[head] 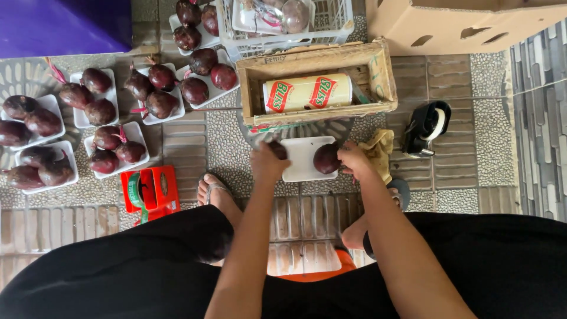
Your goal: The person wipes two dark purple fruits with a cloth, places them into a white styrofoam tray, and then wraps the tray with plastic film. The person seals the wrapped tray and places it into a cardboard box.
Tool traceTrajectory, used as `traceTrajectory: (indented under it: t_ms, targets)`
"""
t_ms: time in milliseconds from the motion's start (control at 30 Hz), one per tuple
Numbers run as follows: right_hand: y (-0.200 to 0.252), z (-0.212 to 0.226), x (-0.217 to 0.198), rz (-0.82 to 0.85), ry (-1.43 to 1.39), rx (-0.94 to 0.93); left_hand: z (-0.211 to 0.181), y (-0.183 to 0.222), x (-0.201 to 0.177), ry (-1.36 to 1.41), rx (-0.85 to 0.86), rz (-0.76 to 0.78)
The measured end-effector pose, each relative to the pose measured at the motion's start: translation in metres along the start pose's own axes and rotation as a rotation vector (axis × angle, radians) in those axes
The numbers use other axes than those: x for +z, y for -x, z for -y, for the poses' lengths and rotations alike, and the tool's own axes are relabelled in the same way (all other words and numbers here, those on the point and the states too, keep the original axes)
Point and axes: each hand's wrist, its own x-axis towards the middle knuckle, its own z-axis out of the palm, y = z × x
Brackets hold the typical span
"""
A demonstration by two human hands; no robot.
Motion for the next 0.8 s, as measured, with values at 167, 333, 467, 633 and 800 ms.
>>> traceTrajectory:
  t_ms: [167,333,467,633,800]
  targets:
    - [0.029,0.008,0.002,-0.023,-0.113,0.018,-0.054,0.031,0.019,0.090,0.085,0.134]
    - [-0.048,-0.040,0.012,-0.015,-0.163,-0.039,-0.050,0.038,0.027,0.116,0.087,0.129]
    - [-0.093,-0.068,0.020,-0.033,-0.038,-0.177,-0.043,0.040,0.032,0.108,0.071,0.121]
    - [-0.030,-0.030,0.014,-0.060,0.045,-0.255,-0.054,0.058,-0.009,0.109,0.058,0.148]
    - [-0.014,-0.024,0.027,-0.069,0.077,-0.293,-0.025,0.021,0.021,0.102,0.003,0.274]
